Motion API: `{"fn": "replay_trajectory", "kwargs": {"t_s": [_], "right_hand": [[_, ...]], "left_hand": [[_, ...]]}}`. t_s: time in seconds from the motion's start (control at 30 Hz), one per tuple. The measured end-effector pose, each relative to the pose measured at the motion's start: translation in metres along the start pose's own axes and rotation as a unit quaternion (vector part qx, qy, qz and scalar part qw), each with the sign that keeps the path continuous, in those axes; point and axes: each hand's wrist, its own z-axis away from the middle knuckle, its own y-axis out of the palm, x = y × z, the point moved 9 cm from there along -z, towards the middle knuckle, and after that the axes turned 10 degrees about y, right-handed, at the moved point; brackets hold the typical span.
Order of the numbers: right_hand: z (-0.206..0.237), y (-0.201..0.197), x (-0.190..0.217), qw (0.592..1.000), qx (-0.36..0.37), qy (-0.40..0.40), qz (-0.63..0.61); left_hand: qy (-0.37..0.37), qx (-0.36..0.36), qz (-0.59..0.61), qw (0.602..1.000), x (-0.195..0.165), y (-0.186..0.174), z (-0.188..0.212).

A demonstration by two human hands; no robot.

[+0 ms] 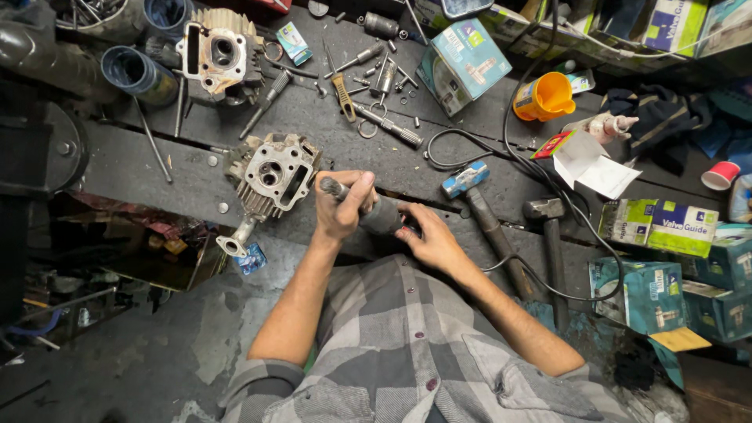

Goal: The person works on a motorcycle cylinder head at a cluttered workbench, turning and repositioning the casting by hand, fitting a small component into its bore, and pressing it into place. They then pick up a corded power drill and use it on the cylinder head.

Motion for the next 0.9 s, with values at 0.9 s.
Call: {"fn": "replay_trajectory", "kwargs": {"t_s": [0.9], "right_hand": [[0.003,-0.004,0.020,0.999,-0.048,0.007,-0.025]], "left_hand": [[-0.001,-0.009,-0.052,0.999,-0.003,0.008,-0.012]]}}
